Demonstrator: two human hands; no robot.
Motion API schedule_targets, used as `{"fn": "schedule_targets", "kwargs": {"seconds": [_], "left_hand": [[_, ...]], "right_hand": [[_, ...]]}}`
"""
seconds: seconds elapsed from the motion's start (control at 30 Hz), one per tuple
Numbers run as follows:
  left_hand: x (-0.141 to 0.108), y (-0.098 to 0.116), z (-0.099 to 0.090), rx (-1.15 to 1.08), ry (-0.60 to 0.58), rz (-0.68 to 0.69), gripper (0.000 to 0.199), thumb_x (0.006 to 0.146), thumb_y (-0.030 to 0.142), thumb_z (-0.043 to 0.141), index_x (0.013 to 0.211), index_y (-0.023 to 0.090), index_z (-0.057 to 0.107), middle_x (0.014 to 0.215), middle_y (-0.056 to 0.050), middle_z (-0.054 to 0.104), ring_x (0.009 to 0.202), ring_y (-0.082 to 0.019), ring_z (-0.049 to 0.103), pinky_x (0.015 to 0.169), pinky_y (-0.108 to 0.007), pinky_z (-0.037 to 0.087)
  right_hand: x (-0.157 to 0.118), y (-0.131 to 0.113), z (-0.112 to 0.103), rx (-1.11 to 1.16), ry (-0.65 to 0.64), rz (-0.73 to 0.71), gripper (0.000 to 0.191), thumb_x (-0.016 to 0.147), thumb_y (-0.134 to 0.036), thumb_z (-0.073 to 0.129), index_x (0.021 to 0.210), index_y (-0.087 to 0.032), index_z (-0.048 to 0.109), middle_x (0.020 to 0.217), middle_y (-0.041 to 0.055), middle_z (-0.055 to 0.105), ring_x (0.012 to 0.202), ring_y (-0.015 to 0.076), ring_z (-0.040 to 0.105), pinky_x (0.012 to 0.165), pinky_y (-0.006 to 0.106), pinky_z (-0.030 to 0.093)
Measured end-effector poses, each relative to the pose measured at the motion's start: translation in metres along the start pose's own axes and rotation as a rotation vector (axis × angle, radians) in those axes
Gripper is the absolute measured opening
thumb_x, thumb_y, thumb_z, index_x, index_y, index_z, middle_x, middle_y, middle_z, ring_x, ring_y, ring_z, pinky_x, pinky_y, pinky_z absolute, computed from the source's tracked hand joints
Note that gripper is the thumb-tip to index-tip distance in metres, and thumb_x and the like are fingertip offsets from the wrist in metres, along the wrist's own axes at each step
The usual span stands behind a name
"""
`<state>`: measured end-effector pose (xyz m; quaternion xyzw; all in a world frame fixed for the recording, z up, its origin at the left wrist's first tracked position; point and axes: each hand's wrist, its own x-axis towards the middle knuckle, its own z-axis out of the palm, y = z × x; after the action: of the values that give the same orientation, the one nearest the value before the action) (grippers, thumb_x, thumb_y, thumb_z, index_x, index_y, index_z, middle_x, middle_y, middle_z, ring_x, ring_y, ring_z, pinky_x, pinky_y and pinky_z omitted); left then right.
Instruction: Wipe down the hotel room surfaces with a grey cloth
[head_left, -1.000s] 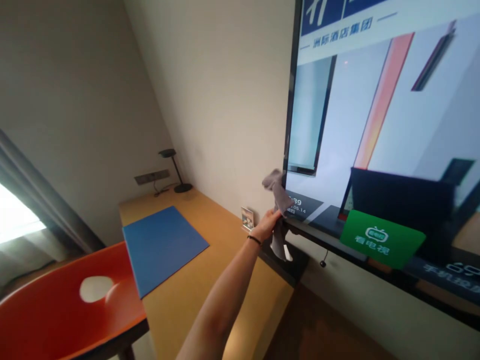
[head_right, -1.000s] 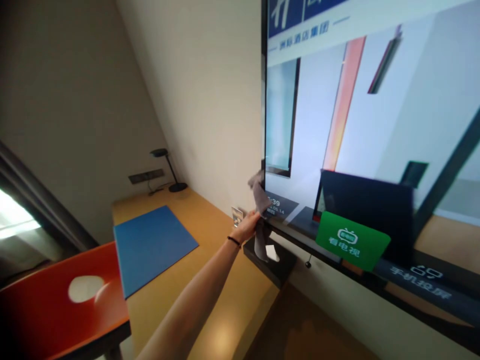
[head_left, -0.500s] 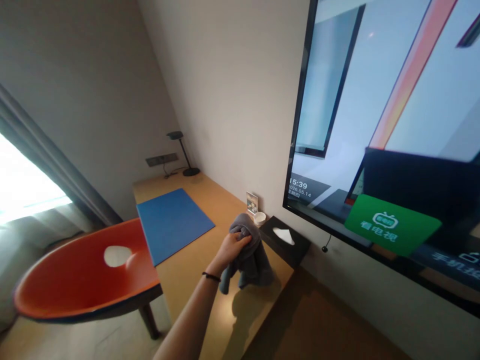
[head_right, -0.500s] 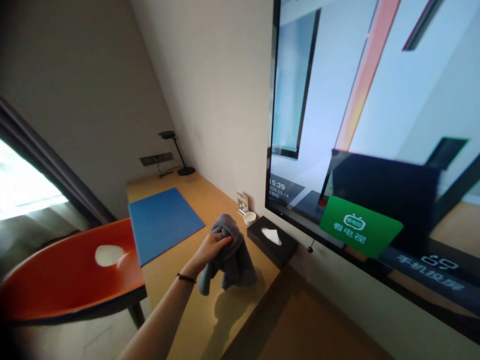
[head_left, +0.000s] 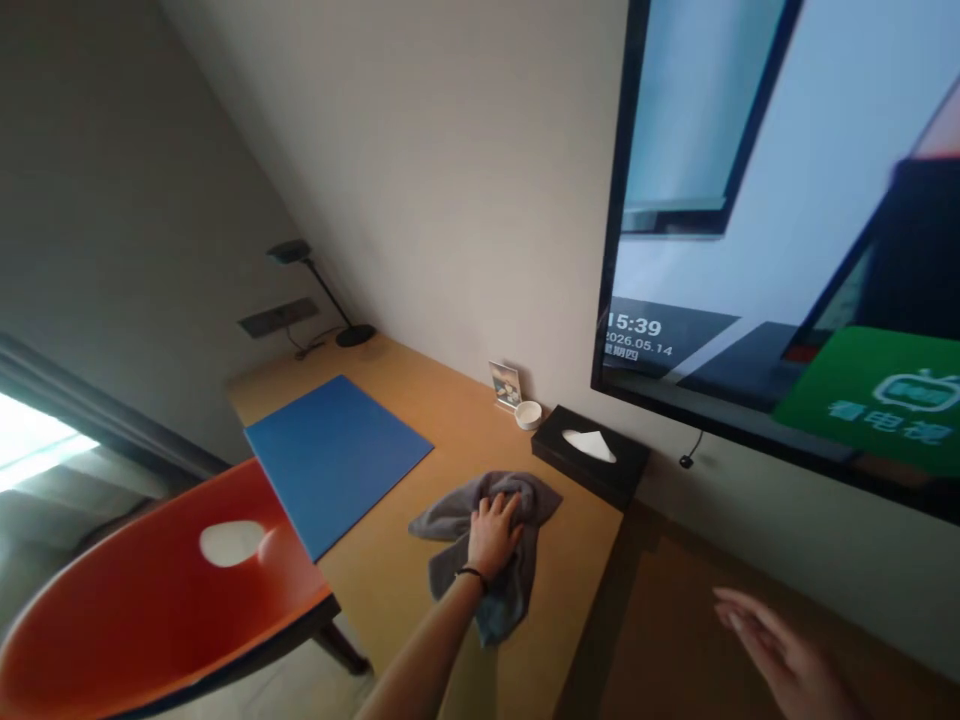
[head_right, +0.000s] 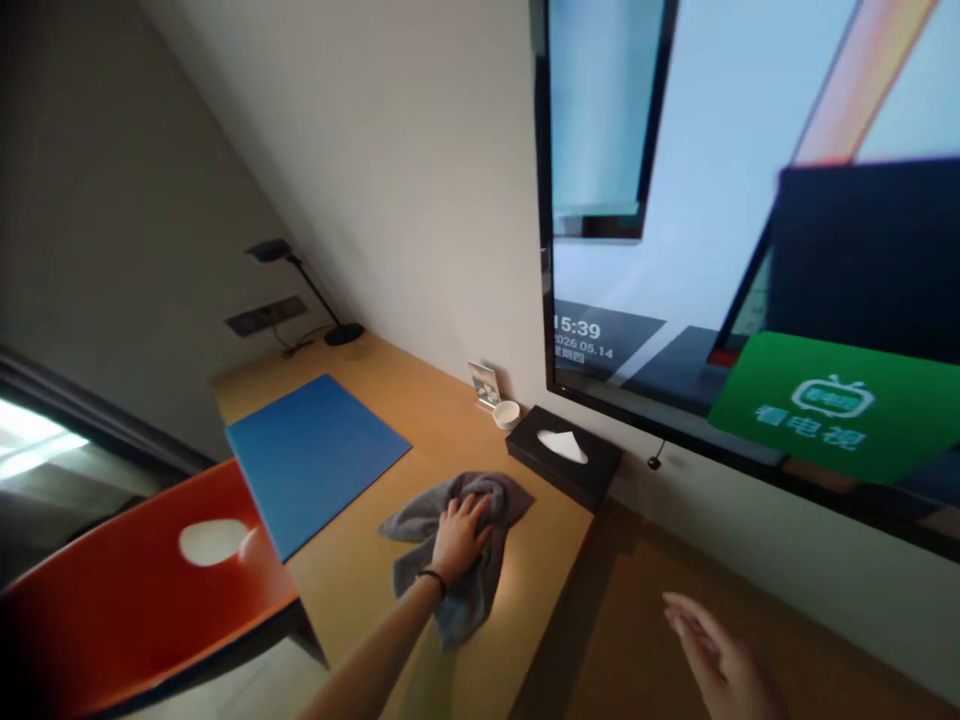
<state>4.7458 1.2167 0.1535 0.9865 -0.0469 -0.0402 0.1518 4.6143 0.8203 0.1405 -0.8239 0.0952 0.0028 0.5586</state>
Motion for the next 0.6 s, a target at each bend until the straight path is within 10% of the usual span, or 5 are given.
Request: {"fn": "schedule_targets", "kwargs": {"seconds": [0.17,0.33,0.43,0.6], "left_hand": [[0.018,0.046,0.001,-0.046,-0.002,0.495,0.046,0.085,0.020,0.052,0.130,0.030,0.055,0.116,-0.007,0.057,0.105,-0.024,0.051,0.093,-0.038,0.046],[0.077,0.092,-0.013,0.088,0.060,0.776,0.034,0.093,0.028,0.040,0.124,0.023,0.055,0.111,-0.012,0.054,0.099,-0.028,0.050,0.076,-0.039,0.049],[0.107,0.052,-0.017,0.128,0.078,0.731,0.038,0.093,0.023,0.041,0.129,0.025,0.052,0.116,-0.010,0.054,0.100,-0.028,0.050,0.079,-0.040,0.049],[0.148,-0.093,-0.057,0.118,0.174,0.320,0.041,0.091,0.016,0.043,0.130,0.024,0.055,0.120,-0.009,0.057,0.106,-0.024,0.049,0.092,-0.035,0.045]], "right_hand": [[0.046,-0.043,0.092,-0.221,0.093,-0.124,0.057,0.085,-0.060,0.040,0.115,-0.019,0.063,0.120,0.0101,0.066,0.110,0.0249,0.064,0.095,0.037,0.055],[0.110,-0.059,0.134,-0.603,0.244,-0.180,0.072,0.084,-0.049,0.023,0.121,0.002,0.057,0.128,0.0236,0.057,0.119,0.0352,0.056,0.105,0.051,0.046],[0.136,-0.063,0.142,-0.653,0.236,-0.177,0.073,0.086,-0.049,0.022,0.130,0.003,0.050,0.138,0.0228,0.049,0.128,0.0336,0.048,0.111,0.047,0.039],[0.161,-0.063,0.160,-0.767,0.262,-0.113,0.087,0.085,-0.058,0.028,0.139,0.011,0.036,0.146,0.0342,0.031,0.135,0.0426,0.035,0.111,0.050,0.036]]}}
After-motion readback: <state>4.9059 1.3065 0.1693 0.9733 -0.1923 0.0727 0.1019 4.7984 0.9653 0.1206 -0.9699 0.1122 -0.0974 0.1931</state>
